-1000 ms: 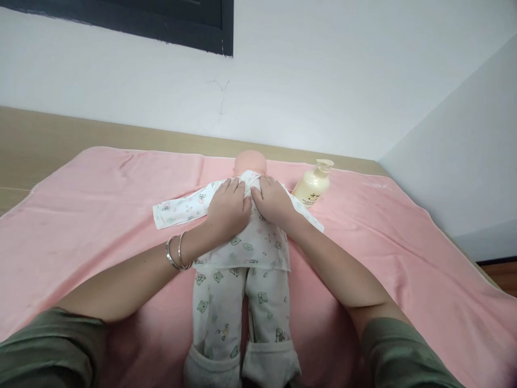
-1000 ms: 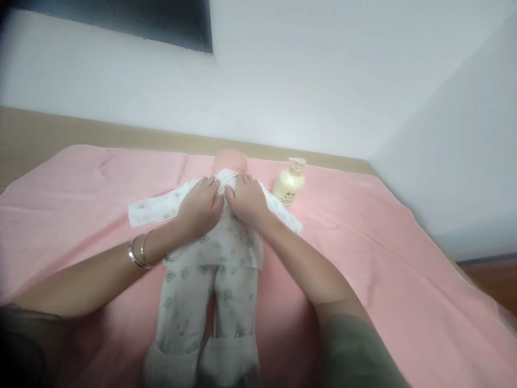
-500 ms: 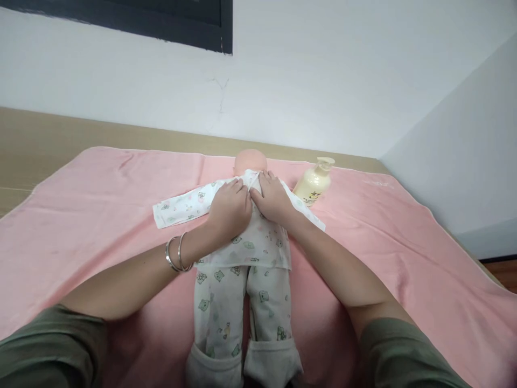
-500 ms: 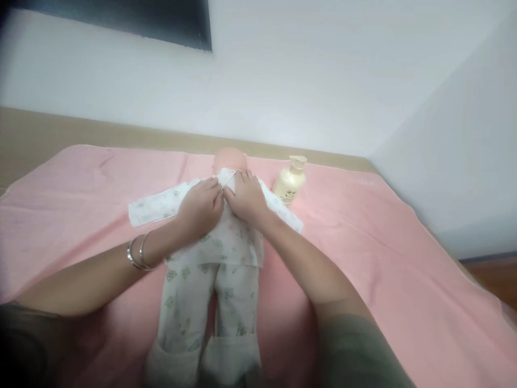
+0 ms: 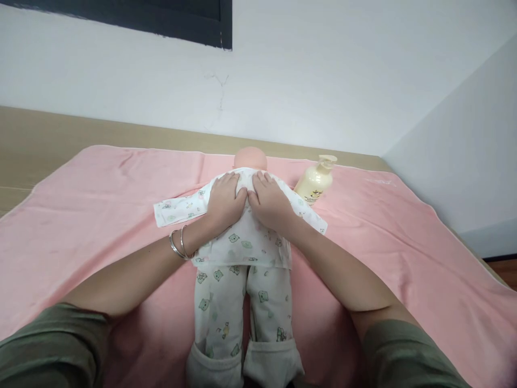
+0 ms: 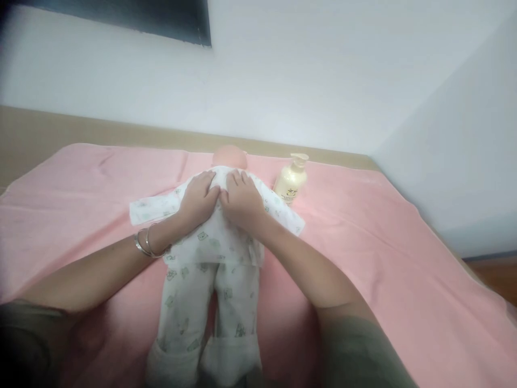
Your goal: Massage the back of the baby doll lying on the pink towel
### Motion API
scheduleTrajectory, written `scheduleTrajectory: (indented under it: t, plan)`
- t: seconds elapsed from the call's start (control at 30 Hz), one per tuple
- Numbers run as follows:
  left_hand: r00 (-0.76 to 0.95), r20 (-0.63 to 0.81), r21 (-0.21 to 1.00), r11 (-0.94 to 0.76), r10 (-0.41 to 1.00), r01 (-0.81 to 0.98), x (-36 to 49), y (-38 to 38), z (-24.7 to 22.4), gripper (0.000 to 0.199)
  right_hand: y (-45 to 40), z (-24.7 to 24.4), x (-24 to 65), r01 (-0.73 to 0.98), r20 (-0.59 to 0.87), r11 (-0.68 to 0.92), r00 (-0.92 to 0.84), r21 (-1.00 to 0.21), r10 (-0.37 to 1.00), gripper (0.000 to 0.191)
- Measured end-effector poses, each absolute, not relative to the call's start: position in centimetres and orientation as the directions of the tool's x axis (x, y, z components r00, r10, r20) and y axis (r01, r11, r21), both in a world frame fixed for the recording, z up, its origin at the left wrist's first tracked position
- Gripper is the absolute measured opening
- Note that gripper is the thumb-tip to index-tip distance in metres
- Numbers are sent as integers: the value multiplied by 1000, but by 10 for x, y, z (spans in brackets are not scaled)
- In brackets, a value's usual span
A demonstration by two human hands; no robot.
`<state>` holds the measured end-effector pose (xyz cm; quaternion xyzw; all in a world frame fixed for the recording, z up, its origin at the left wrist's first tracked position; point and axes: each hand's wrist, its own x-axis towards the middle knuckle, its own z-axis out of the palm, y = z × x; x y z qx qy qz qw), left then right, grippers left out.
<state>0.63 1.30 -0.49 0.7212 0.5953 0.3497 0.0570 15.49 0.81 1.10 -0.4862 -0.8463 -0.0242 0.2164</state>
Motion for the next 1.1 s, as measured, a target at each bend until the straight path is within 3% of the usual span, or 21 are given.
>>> scheduleTrajectory:
  t: [0.1, 0.27, 0.6, 0.93, 1.1]
  plan:
    - [36, 427, 513, -275, 904, 813, 6, 13, -6, 52, 22, 14, 158, 859, 348, 433, -332, -272, 877, 61]
    - [45, 445, 492, -286, 894, 822, 6, 13, -5, 50, 20, 16, 156, 858, 329, 414, -314, -303, 891, 63]
    - [175, 454, 362, -360, 874, 860, 16, -8, 2, 48, 28, 26, 163, 848, 253, 468, -409, -250, 876, 56]
    - [135, 305, 489, -277, 943, 828, -5, 27, 14, 30, -22, 14, 143, 829, 398, 556, -494, -51, 773, 56]
    - [153, 389, 367, -305, 908, 879, 4, 8, 12, 38, 3, 15, 148, 819, 337, 515, -424, -253, 841, 55]
